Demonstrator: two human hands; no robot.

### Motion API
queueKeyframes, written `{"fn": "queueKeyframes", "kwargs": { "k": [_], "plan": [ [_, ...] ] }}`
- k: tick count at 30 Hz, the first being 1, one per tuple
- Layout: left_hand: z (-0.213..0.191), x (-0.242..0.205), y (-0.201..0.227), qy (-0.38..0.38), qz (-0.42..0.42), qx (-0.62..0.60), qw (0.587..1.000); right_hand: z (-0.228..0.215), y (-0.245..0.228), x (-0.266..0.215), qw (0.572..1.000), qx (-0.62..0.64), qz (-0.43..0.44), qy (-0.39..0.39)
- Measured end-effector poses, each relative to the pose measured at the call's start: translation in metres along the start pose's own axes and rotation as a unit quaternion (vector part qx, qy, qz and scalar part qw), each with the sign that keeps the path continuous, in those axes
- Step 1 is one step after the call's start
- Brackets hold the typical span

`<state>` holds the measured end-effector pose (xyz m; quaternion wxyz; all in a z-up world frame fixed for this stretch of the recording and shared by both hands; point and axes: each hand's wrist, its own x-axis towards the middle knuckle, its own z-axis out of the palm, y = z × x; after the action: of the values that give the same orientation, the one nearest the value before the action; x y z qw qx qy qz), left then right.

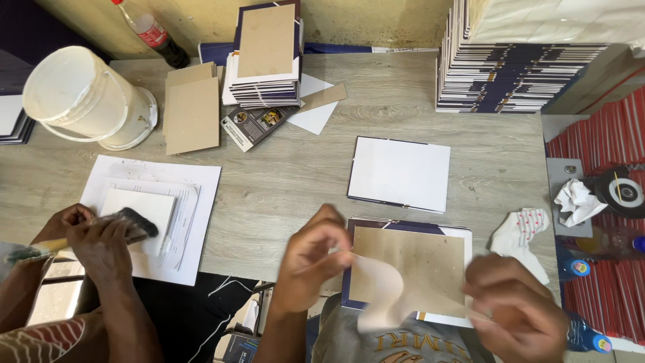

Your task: The person assembles books by inserting white paper sheets into book covers and smoothing them flat. They repeatedly pick up covers, insert sheets, and place the completed books into a growing stack on the table.

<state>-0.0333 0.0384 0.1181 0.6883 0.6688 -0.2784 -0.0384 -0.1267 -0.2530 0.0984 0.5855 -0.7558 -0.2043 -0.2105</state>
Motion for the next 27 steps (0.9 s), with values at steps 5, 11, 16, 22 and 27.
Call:
{"fn": "queueKeyframes", "kwargs": {
  "k": [5,11,16,22,27],
  "plan": [
    [-0.017,-0.017,-0.039,0.126,-0.255,-0.115,0.952,-0.025,-0.002,-0.007,0.853,0.129,0.457,0.219],
    [0.011,-0.012,-0.097,0.097,-0.393,0.211,0.890,-0.024,0.137,-0.068,0.842,-0.037,0.535,0.065],
    [0.021,-0.024,-0.101,0.101,-0.370,0.269,0.884,-0.004,0.093,-0.038,0.805,-0.133,0.570,0.092],
    [0.032,-0.037,-0.109,0.081,-0.246,0.358,0.897,0.012,0.087,-0.049,0.833,-0.278,0.470,0.094],
    [0.035,-0.034,-0.092,0.126,-0.183,0.337,0.915,0.015,0.071,-0.041,0.873,-0.218,0.404,0.164]
  ]
}}
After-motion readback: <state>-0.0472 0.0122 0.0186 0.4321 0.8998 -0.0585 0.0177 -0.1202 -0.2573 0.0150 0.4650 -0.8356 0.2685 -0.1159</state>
